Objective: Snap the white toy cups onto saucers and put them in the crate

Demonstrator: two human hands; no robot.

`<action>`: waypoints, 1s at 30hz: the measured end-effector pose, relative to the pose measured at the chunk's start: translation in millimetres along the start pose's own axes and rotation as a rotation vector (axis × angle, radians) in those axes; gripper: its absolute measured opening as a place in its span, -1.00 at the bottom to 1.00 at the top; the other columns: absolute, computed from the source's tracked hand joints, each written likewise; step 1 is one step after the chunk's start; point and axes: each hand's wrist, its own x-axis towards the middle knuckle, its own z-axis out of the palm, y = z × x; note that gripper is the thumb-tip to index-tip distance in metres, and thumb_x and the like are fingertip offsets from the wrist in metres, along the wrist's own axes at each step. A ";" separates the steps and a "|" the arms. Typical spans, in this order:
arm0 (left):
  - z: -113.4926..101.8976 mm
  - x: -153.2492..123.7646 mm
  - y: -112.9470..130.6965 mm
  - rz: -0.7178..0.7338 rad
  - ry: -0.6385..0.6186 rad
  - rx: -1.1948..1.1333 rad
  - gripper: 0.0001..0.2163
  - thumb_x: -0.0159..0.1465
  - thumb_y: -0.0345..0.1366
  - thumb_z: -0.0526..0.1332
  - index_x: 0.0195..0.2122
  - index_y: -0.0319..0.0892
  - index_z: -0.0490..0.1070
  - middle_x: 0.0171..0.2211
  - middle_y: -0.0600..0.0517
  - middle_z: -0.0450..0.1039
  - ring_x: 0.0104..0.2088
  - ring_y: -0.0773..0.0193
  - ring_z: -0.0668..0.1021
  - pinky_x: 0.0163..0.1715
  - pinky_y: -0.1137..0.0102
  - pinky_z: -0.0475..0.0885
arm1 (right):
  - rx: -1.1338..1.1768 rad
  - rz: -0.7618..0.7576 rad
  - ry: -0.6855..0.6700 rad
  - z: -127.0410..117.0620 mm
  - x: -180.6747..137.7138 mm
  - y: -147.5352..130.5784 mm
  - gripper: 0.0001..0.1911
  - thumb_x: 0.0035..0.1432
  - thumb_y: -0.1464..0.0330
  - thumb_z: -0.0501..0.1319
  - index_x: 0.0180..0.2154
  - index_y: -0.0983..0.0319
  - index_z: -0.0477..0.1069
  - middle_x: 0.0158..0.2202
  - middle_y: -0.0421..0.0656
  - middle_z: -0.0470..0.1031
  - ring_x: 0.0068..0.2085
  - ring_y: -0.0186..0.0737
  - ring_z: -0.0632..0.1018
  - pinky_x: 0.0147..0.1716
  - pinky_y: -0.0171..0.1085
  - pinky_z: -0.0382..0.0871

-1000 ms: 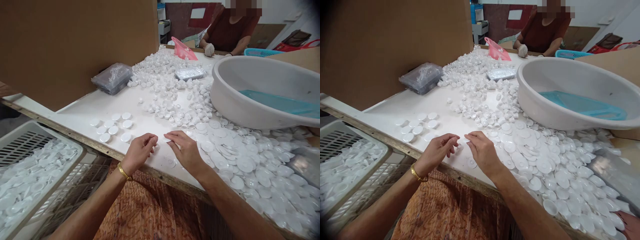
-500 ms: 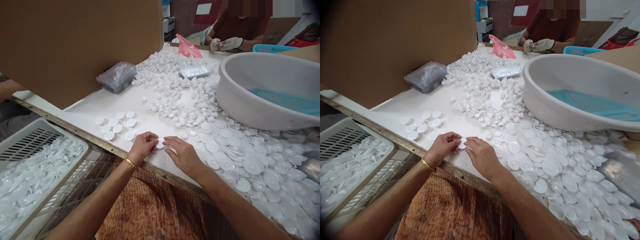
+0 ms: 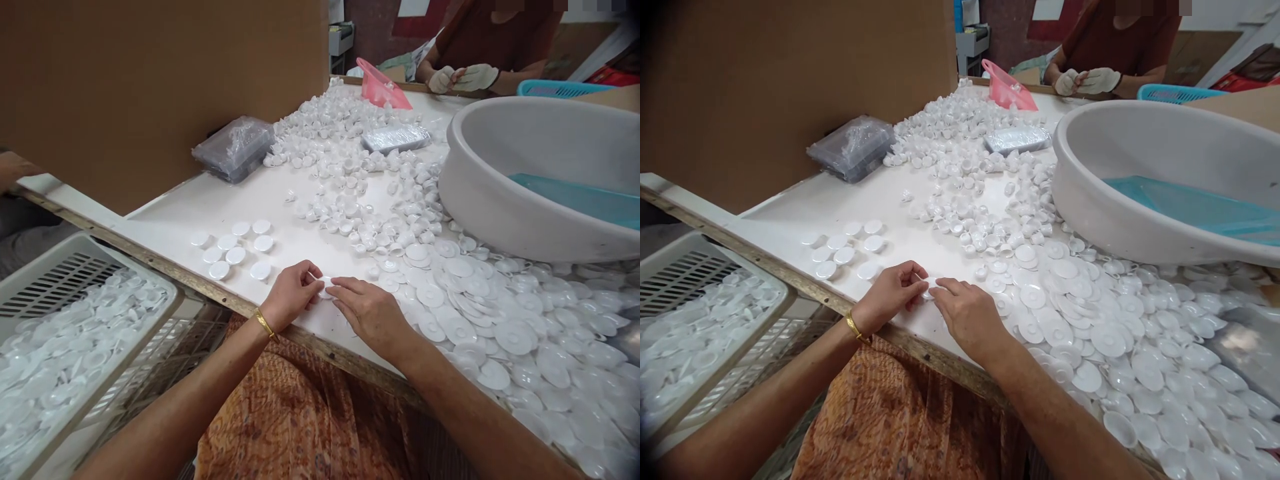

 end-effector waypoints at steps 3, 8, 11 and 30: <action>-0.5 0.2 -0.2 0.022 -0.019 0.102 -0.91 0.09 -0.31 0.14 -0.38 -0.16 0.27 -0.68 0.18 0.28 -0.69 0.41 0.36 -0.67 0.50 0.23 | -0.011 0.007 0.002 1.8 0.3 0.3 -0.71 0.24 0.38 0.00 -0.08 0.19 0.41 -0.01 -0.12 0.43 -0.11 -0.22 0.49 -0.13 -0.23 0.38; -4.4 1.0 7.1 0.014 -0.027 0.282 -0.91 0.10 -0.31 0.13 -0.35 -0.16 0.30 -0.63 0.16 0.28 -0.60 0.38 0.36 -0.58 0.47 0.23 | -0.159 -0.001 0.004 3.9 -0.6 -4.9 -0.72 0.25 0.38 -0.02 -0.11 0.18 0.42 -0.03 -0.14 0.44 -0.20 -0.21 0.50 -0.25 -0.23 0.36; -1.9 9.8 15.7 0.152 0.106 0.528 -0.88 0.18 -0.29 0.08 -0.30 -0.16 0.32 -0.47 0.07 0.32 -0.45 0.33 0.39 -0.44 0.41 0.26 | -0.237 -0.043 0.001 5.9 -2.2 -7.2 -0.72 0.21 0.45 0.02 -0.07 0.22 0.39 -0.01 -0.10 0.43 -0.18 -0.17 0.48 -0.27 -0.22 0.34; 17.2 38.6 8.8 0.446 0.154 1.246 -0.88 0.16 -0.39 0.07 -0.26 -0.16 0.26 -0.26 -0.04 0.28 -0.20 0.14 0.32 -0.21 0.20 0.15 | -0.290 -0.164 0.101 13.6 -6.9 -14.2 -0.62 0.06 0.60 0.01 -0.08 0.45 0.41 -0.05 0.10 0.45 -0.09 -0.01 0.50 -0.18 -0.12 0.43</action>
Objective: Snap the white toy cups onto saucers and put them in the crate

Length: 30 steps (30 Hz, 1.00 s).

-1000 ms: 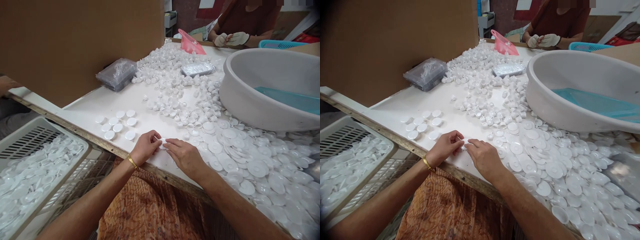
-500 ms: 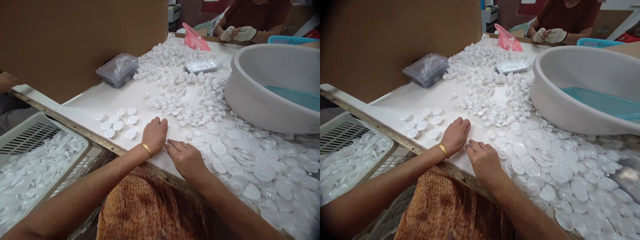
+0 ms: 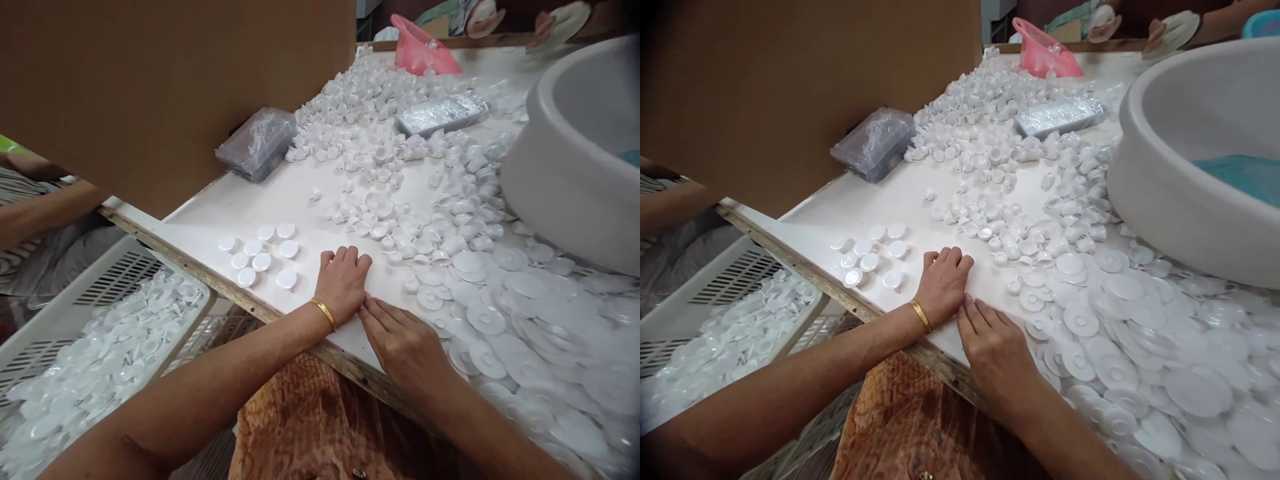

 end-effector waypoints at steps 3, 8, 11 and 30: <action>-1.7 -2.6 -0.4 -0.041 0.002 -0.013 -0.88 0.18 -0.38 0.05 -0.24 -0.17 0.27 -0.26 -0.06 0.29 -0.18 0.12 0.32 -0.20 0.19 0.14 | 0.069 0.032 0.021 2.9 -2.2 2.4 -0.66 0.12 0.55 0.04 -0.06 0.41 0.40 -0.02 0.08 0.43 -0.05 -0.06 0.48 -0.13 -0.13 0.42; 1.1 -6.9 -8.1 -0.192 0.036 -0.069 -0.78 0.31 -0.27 -0.12 -0.23 -0.16 0.29 -0.24 -0.08 0.31 -0.19 0.12 0.35 -0.25 0.21 0.15 | 0.383 0.196 0.067 4.4 -3.0 12.1 -0.64 0.15 0.48 0.05 0.00 0.25 0.34 0.02 -0.08 0.41 0.00 -0.22 0.44 -0.02 -0.19 0.36; -0.3 -9.4 -13.6 -0.255 0.034 -0.106 -0.73 0.32 -0.23 -0.16 -0.25 -0.17 0.30 -0.24 -0.09 0.34 -0.19 0.14 0.38 -0.27 0.26 0.16 | 0.472 0.293 0.081 3.3 -1.2 12.2 -0.63 0.14 0.47 0.06 0.01 0.25 0.31 0.03 -0.06 0.39 0.02 -0.18 0.42 0.02 -0.14 0.32; -39.4 -48.0 13.0 -0.147 -0.104 -0.859 -0.70 0.22 -0.11 0.06 -0.12 -0.16 0.37 -0.24 0.00 0.48 -0.27 0.28 0.49 -0.22 0.36 0.39 | 0.700 0.397 0.121 -2.2 0.4 12.1 -0.88 0.07 0.48 0.18 -0.30 0.21 0.30 -0.28 -0.17 0.43 -0.28 -0.27 0.47 -0.31 -0.27 0.38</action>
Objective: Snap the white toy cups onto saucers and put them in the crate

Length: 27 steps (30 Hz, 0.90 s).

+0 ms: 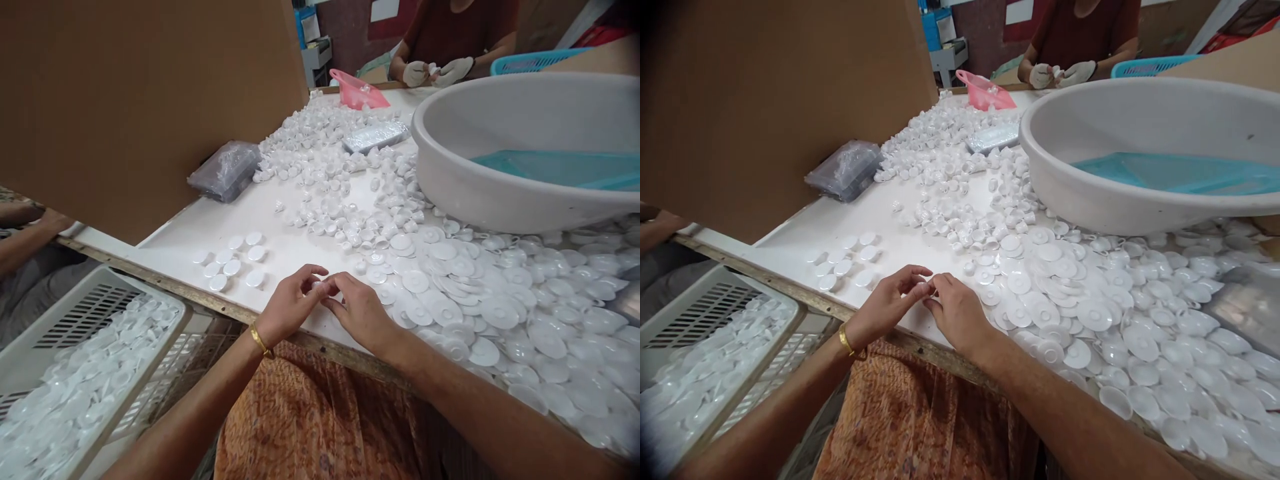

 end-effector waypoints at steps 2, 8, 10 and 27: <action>-1.2 -6.9 4.7 0.103 0.087 -0.053 -0.62 0.17 -0.17 0.16 0.02 -0.11 0.27 -0.07 -0.04 0.41 -0.14 0.26 0.47 -0.13 0.34 0.40 | 0.104 -0.079 0.114 -4.5 1.9 -2.8 -0.88 0.09 0.51 0.15 -0.32 0.20 0.28 -0.25 -0.17 0.43 -0.24 -0.30 0.48 -0.29 -0.30 0.39; -10.9 -25.4 9.5 0.401 0.313 0.172 -0.72 0.20 -0.36 0.14 -0.04 -0.09 0.34 -0.11 -0.02 0.42 -0.09 0.28 0.46 -0.10 0.31 0.43 | 0.119 -0.324 0.262 -9.4 -1.0 -14.8 -0.84 0.14 0.53 0.09 -0.26 0.17 0.26 -0.15 -0.14 0.44 -0.08 -0.28 0.47 -0.11 -0.24 0.39; -13.4 -30.2 9.7 0.475 0.343 0.260 -0.71 0.20 -0.40 0.14 -0.03 -0.09 0.32 -0.11 -0.03 0.43 -0.08 0.27 0.47 -0.09 0.30 0.43 | 0.095 -0.354 0.295 -6.9 -3.6 -15.4 -0.74 0.13 0.54 0.10 -0.14 0.16 0.23 -0.12 -0.13 0.44 -0.13 -0.29 0.49 -0.14 -0.24 0.42; -11.4 -33.3 4.5 0.507 0.314 0.452 -0.67 0.22 -0.43 0.11 0.02 -0.17 0.23 -0.11 -0.07 0.40 -0.09 0.29 0.46 -0.08 0.37 0.42 | 0.005 -0.363 0.149 -13.5 -2.4 -15.9 -0.72 0.17 0.40 0.12 -0.05 0.19 0.26 -0.14 -0.09 0.44 -0.09 -0.21 0.45 -0.13 -0.18 0.42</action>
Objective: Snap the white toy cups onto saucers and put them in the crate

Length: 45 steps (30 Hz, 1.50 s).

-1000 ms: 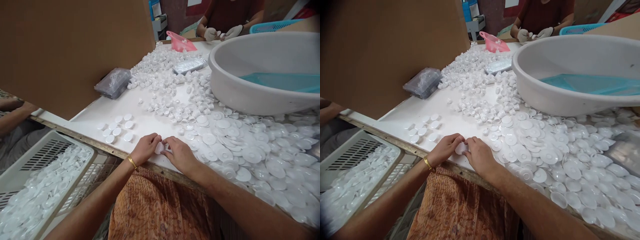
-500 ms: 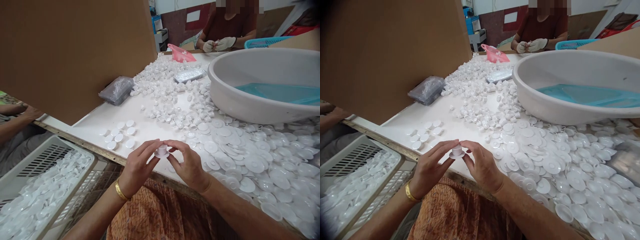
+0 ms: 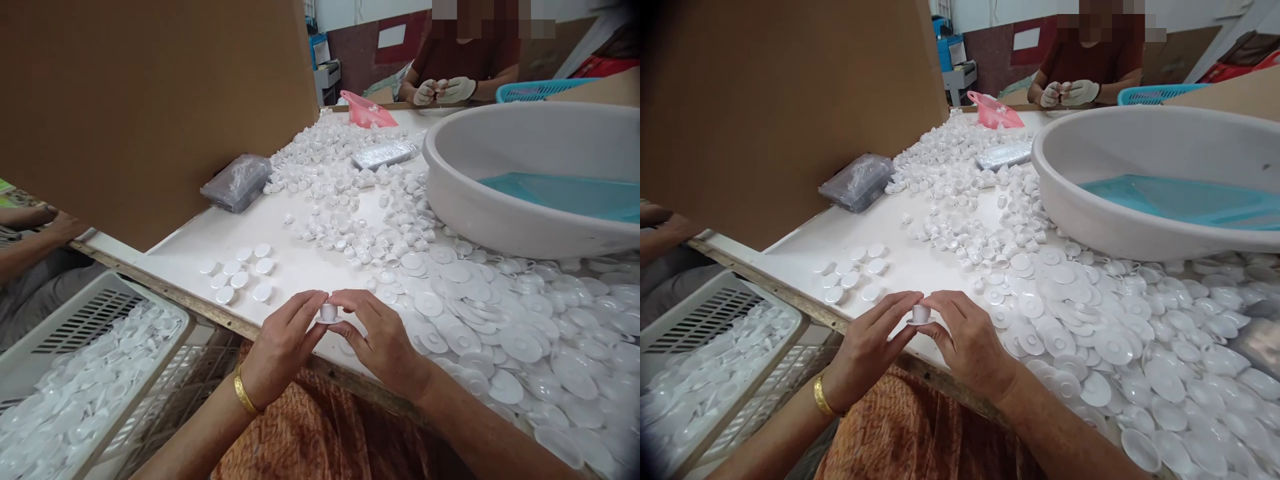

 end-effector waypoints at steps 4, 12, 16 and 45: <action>-1.6 -1.1 2.5 -0.065 0.043 -0.105 -0.67 0.20 -0.42 0.14 0.01 -0.13 0.26 -0.17 -0.03 0.43 -0.18 0.32 0.50 -0.17 0.41 0.45 | 0.054 0.077 -0.027 1.0 -0.4 -2.8 -0.78 0.19 0.36 0.10 -0.10 0.20 0.25 -0.22 -0.10 0.42 -0.22 -0.24 0.46 -0.25 -0.23 0.42; -13.7 -0.1 14.8 -0.045 0.057 -0.135 -0.66 0.18 -0.44 0.16 -0.01 -0.08 0.29 -0.22 0.01 0.47 -0.22 0.33 0.52 -0.27 0.47 0.46 | 0.116 0.058 -0.016 -5.4 2.3 -15.4 -0.76 0.19 0.43 0.07 -0.08 0.19 0.22 -0.21 -0.08 0.41 -0.17 -0.21 0.45 -0.20 -0.22 0.40; -14.8 0.2 15.0 -0.034 0.046 -0.149 -0.64 0.16 -0.47 0.18 -0.01 -0.08 0.30 -0.22 0.02 0.47 -0.22 0.35 0.52 -0.26 0.50 0.44 | 0.130 0.066 -0.021 -8.5 2.1 -15.1 -0.75 0.16 0.46 0.09 -0.09 0.19 0.23 -0.19 -0.08 0.42 -0.14 -0.22 0.45 -0.16 -0.23 0.39; 38.7 9.2 8.5 -0.276 -0.562 -0.033 -0.74 0.12 -0.24 0.22 -0.14 -0.09 0.37 -0.20 -0.01 0.35 -0.26 0.22 0.46 -0.31 0.35 0.38 | -0.379 0.504 -0.471 -48.5 15.5 34.3 -0.92 0.09 0.36 0.16 -0.40 0.19 0.42 -0.39 -0.21 0.45 -0.40 -0.31 0.45 -0.42 -0.31 0.27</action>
